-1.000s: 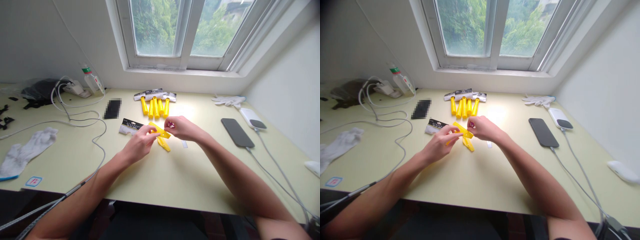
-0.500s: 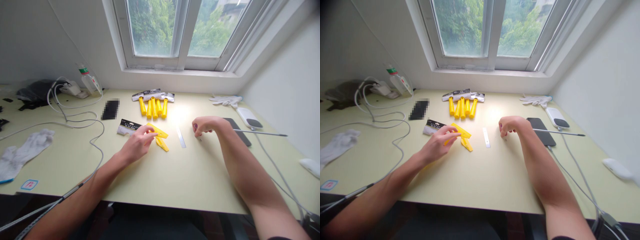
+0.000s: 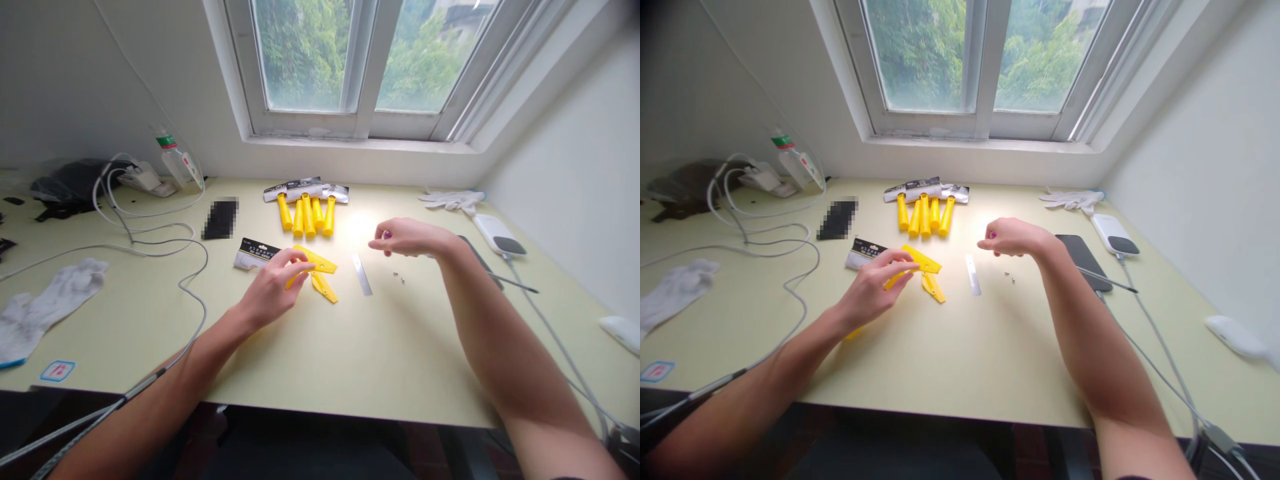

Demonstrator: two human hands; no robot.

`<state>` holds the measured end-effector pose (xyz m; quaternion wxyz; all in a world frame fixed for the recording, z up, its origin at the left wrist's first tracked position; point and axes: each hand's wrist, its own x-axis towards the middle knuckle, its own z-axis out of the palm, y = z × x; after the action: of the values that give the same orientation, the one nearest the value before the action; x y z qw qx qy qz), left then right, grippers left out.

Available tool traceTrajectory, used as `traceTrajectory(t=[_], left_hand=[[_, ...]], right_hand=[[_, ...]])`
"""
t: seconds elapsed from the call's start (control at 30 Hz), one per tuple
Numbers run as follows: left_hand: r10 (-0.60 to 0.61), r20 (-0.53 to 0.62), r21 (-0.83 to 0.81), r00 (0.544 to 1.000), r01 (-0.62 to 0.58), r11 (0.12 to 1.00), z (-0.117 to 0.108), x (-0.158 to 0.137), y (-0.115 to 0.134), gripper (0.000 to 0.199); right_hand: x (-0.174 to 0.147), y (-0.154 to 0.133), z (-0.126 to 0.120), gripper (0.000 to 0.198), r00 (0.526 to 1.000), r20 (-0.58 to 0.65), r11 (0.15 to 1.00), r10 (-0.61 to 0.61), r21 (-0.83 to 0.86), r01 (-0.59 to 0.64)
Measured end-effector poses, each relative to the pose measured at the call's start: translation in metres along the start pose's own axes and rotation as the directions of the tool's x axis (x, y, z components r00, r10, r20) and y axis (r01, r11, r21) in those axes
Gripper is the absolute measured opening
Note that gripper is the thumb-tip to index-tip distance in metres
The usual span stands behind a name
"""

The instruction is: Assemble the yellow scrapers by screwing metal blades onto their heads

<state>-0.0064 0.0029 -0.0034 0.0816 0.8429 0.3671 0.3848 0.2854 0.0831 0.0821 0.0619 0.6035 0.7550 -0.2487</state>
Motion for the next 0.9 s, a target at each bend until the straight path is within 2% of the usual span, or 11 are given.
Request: traceTrajectory(t=[0.1,0.2,0.3,0.4,0.53,0.63,0.73,0.83,0.9], left_hand=[[0.019,-0.105,-0.031,0.994,-0.022,0.999,0.000,0.001,0.006,0.020],[0.039,-0.213,-0.033,0.976,-0.047,0.998,-0.001,0.002,0.013,0.019],[0.069,-0.272,-0.028,0.960,-0.079,0.996,-0.003,0.002,0.017,0.018],[0.090,-0.268,-0.050,0.959,-0.108,0.993,-0.006,0.002,0.018,0.021],[0.094,-0.205,-0.066,0.974,-0.109,0.992,-0.007,0.002,0.016,0.026],[0.059,-0.064,-0.071,0.996,-0.064,0.995,-0.003,0.001,0.014,0.023],[-0.014,0.104,-0.049,0.994,0.019,0.999,0.005,-0.001,0.011,0.027],[-0.090,0.218,0.020,0.972,0.088,0.996,0.012,-0.002,0.008,0.048],[-0.128,0.252,0.066,0.959,0.115,0.991,0.016,-0.004,0.007,0.063]], right_hand=[[-0.023,-0.041,0.004,0.042,0.959,-0.120,0.964,-0.255,0.046,0.262],[-0.038,-0.070,0.015,0.041,0.902,-0.166,0.906,-0.398,0.085,0.415],[-0.038,-0.080,0.025,0.030,0.878,-0.236,0.873,-0.416,0.169,0.459],[-0.031,-0.073,0.020,0.023,0.889,-0.236,0.851,-0.394,0.274,0.449],[-0.031,-0.039,-0.008,0.036,0.942,-0.054,0.872,-0.331,0.364,0.327],[-0.036,0.006,-0.030,0.037,0.967,0.096,0.936,-0.237,0.291,0.200],[-0.034,0.057,-0.042,0.036,0.987,0.129,0.972,-0.092,0.228,0.061],[-0.025,0.098,-0.043,0.028,0.989,0.106,0.977,0.107,0.173,-0.124],[-0.018,0.112,-0.040,0.020,0.975,0.070,0.965,0.213,0.139,-0.221]])
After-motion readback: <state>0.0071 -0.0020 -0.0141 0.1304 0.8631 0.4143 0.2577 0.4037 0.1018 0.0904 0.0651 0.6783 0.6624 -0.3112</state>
